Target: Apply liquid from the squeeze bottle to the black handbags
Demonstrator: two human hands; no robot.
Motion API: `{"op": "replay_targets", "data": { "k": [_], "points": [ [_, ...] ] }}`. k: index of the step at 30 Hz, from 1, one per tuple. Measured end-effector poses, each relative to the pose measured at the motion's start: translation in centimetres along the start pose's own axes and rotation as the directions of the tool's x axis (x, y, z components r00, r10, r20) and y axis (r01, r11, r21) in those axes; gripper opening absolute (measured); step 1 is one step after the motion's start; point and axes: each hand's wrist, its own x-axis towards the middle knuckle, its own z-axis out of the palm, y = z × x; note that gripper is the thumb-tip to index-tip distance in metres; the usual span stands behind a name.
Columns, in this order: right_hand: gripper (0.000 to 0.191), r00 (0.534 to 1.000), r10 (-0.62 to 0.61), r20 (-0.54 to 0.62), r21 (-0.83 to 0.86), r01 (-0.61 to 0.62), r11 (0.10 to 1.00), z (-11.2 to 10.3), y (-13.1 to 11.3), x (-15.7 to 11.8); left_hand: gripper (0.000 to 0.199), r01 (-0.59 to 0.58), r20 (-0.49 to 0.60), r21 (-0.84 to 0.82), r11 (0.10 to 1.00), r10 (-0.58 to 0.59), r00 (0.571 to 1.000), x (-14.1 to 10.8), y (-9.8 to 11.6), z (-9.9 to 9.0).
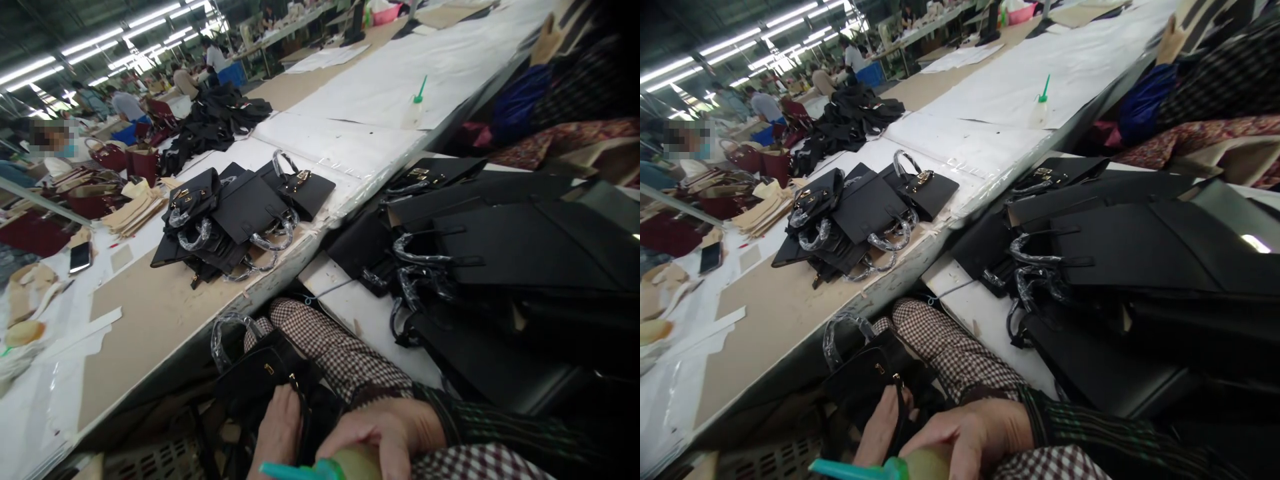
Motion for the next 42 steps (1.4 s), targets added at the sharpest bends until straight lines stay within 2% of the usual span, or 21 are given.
{"op": "replay_targets", "data": {
  "k": [2,3,4,5,7,8,9,10,13,15,17,19,21,23,25,27,29,31,36,39,42],
  "points": [
    [0.07,1.0,0.008,0.001,0.024,-0.008,1.0,0.0,-0.1,0.0,0.036,0.002,-0.114,-0.052,0.999,-0.008,0.993,-1.6,-1.2,-2.2],
    [0.07,1.0,0.016,-0.004,0.037,-0.015,0.999,0.0,-0.1,0.0,0.033,0.037,-0.203,-0.133,0.99,-0.064,0.977,-2.5,-1.6,-3.7],
    [0.071,1.0,0.028,-0.01,0.048,-0.027,0.998,0.0,-0.1,0.0,0.031,0.114,-0.274,-0.242,0.963,-0.181,0.945,-3.4,-1.8,-5.3],
    [0.072,0.999,0.041,-0.016,0.056,-0.04,0.998,0.0,-0.1,0.0,0.032,0.211,-0.341,-0.352,0.912,-0.335,0.879,-4.2,-1.8,-6.8],
    [0.073,0.998,0.055,-0.041,0.074,-0.052,0.996,0.0,-0.2,0.1,0.041,0.264,-0.394,-0.509,0.819,-0.494,0.775,-5.2,-1.4,-9.3],
    [0.074,0.997,0.056,-0.053,0.084,-0.051,0.995,0.1,-0.1,0.2,0.046,0.266,-0.391,-0.56,0.785,-0.533,0.75,-5.4,-1.1,-10.0],
    [0.075,0.997,0.048,-0.068,0.092,-0.042,0.995,0.1,-0.1,0.2,0.052,0.247,-0.367,-0.606,0.756,-0.541,0.757,-5.3,-0.8,-10.4],
    [0.076,0.996,0.036,-0.086,0.1,-0.027,0.995,0.2,-0.1,0.2,0.057,0.22,-0.313,-0.656,0.722,-0.525,0.791,-5.1,-0.7,-10.5],
    [0.079,0.991,0.028,-0.129,0.113,-0.013,0.993,0.5,-0.1,0.0,0.069,0.15,-0.087,-0.751,0.643,-0.321,0.943,-4.3,-1.2,-9.3],
    [0.079,0.987,0.029,-0.159,0.115,-0.011,0.993,0.8,-0.2,-0.2,0.068,0.124,0.001,-0.669,0.733,-0.166,0.986,-3.9,-2.1,-8.0],
    [0.077,0.984,-0.019,-0.177,0.078,0.033,0.996,1.0,-0.7,-0.4,0.046,0.044,-0.031,-0.495,0.868,-0.068,0.997,-3.8,-2.9,-6.9],
    [0.07,0.979,-0.143,-0.147,0.065,0.154,0.986,1.2,-1.5,-0.8,0.023,-0.079,-0.162,-0.342,0.936,0.024,0.986,-4.0,-3.1,-6.1],
    [0.065,0.947,-0.292,-0.131,0.112,0.307,0.945,1.2,-2.5,-1.6,0.02,-0.142,-0.323,-0.209,0.967,0.069,0.944,-4.2,-2.6,-5.6],
    [0.064,0.884,-0.4,-0.242,0.114,0.436,0.893,1.1,-3.7,-2.8,0.024,-0.157,-0.469,-0.115,0.981,0.086,0.879,-4.4,-1.5,-5.4],
    [0.068,0.793,-0.447,-0.414,-0.01,0.487,0.873,0.8,-4.7,-3.9,0.029,-0.175,-0.547,-0.106,0.979,0.089,0.832,-4.6,-0.5,-5.3],
    [0.072,0.73,-0.447,-0.518,-0.119,0.456,0.882,0.1,-5.1,-4.5,0.032,-0.118,-0.546,-0.156,0.981,0.013,0.838,-4.7,0.1,-5.2],
    [0.074,0.74,-0.405,-0.537,-0.133,0.399,0.907,-1.2,-5.0,-4.3,0.035,0.039,-0.501,-0.204,0.978,-0.139,0.854,-4.7,0.2,-5.0],
    [0.076,0.781,-0.352,-0.516,-0.091,0.359,0.929,-2.7,-4.6,-3.5,0.034,0.144,-0.485,-0.257,0.956,-0.257,0.836,-4.5,0.0,-4.9],
    [0.07,0.861,-0.311,-0.403,-0.037,0.324,0.945,-5.3,-5.3,-1.7,0.036,0.102,-0.481,-0.442,0.891,-0.332,0.812,-3.7,-0.3,-5.2],
    [0.066,0.885,-0.289,-0.364,-0.096,0.272,0.957,-4.6,-6.7,-2.2,0.042,0.088,-0.485,-0.479,0.873,-0.347,0.802,-3.9,0.1,-5.7],
    [0.073,0.879,-0.307,-0.365,-0.155,0.268,0.951,-3.2,-7.1,-3.3,0.062,0.092,-0.474,-0.475,0.875,-0.342,0.811,-4.7,1.0,-5.8]
  ]
}}
